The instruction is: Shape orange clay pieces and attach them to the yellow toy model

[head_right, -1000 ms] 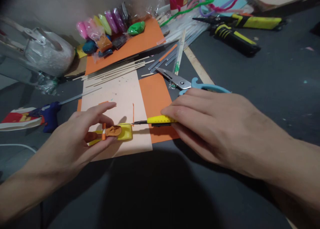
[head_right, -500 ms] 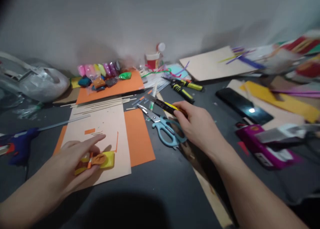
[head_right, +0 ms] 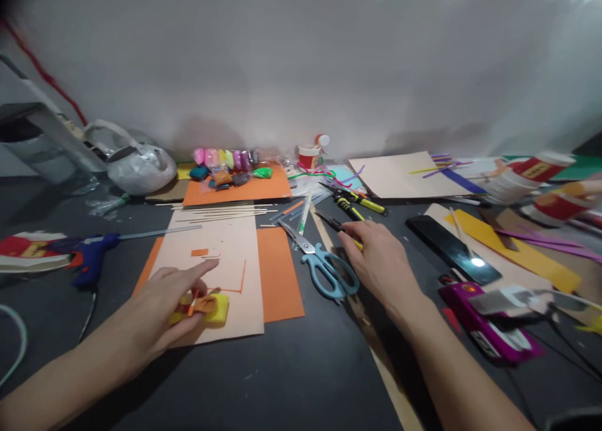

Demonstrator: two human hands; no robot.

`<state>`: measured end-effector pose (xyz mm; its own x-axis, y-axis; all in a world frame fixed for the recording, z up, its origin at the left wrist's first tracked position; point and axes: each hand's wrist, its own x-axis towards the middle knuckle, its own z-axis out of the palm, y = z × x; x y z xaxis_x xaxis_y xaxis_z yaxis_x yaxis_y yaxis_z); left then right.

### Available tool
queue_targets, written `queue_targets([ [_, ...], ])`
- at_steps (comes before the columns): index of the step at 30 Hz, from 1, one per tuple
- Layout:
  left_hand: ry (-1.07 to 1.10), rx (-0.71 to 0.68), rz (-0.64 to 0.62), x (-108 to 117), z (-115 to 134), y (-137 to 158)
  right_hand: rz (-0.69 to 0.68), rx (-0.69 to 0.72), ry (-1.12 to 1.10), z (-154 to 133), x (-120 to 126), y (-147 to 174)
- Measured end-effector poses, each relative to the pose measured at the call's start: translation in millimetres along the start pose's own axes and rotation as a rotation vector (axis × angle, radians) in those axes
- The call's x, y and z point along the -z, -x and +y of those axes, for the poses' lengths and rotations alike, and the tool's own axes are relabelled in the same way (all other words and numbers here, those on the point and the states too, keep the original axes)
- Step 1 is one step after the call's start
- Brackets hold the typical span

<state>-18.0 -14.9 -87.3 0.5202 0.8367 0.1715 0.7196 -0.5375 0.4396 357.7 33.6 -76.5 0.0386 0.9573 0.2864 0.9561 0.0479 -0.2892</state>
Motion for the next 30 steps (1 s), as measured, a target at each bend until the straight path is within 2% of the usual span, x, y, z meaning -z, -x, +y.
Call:
queue_targets([
  [3, 0.015, 0.037, 0.013, 3, 4, 1, -0.144, 0.161, -0.107, -42, 13, 6],
  [6, 0.007, 0.076, 0.008, 2, 8, 1, -0.279, 0.277, -0.132, -82, 15, 9],
  [10, -0.009, 0.084, 0.017, -4, 8, 3, -0.377, 0.250, -0.056, -108, 3, -7],
  [13, -0.007, 0.048, 0.048, -9, 4, 6, -0.406, 0.150, 0.041, -104, -10, -33],
  [19, 0.029, -0.080, 0.138, -3, -7, 14, -0.397, 0.002, 0.200, -75, -29, -81],
  [22, 0.033, -0.103, 0.270, -1, -15, 18, -0.366, -0.049, 0.256, -61, -34, -95],
  [27, 0.072, -0.028, 0.449, -7, -26, 24, -0.330, -0.079, 0.309, -42, -41, -115],
  [30, 0.081, -0.057, 0.509, -10, -30, 25, -0.321, -0.045, 0.314, -38, -45, -126],
])
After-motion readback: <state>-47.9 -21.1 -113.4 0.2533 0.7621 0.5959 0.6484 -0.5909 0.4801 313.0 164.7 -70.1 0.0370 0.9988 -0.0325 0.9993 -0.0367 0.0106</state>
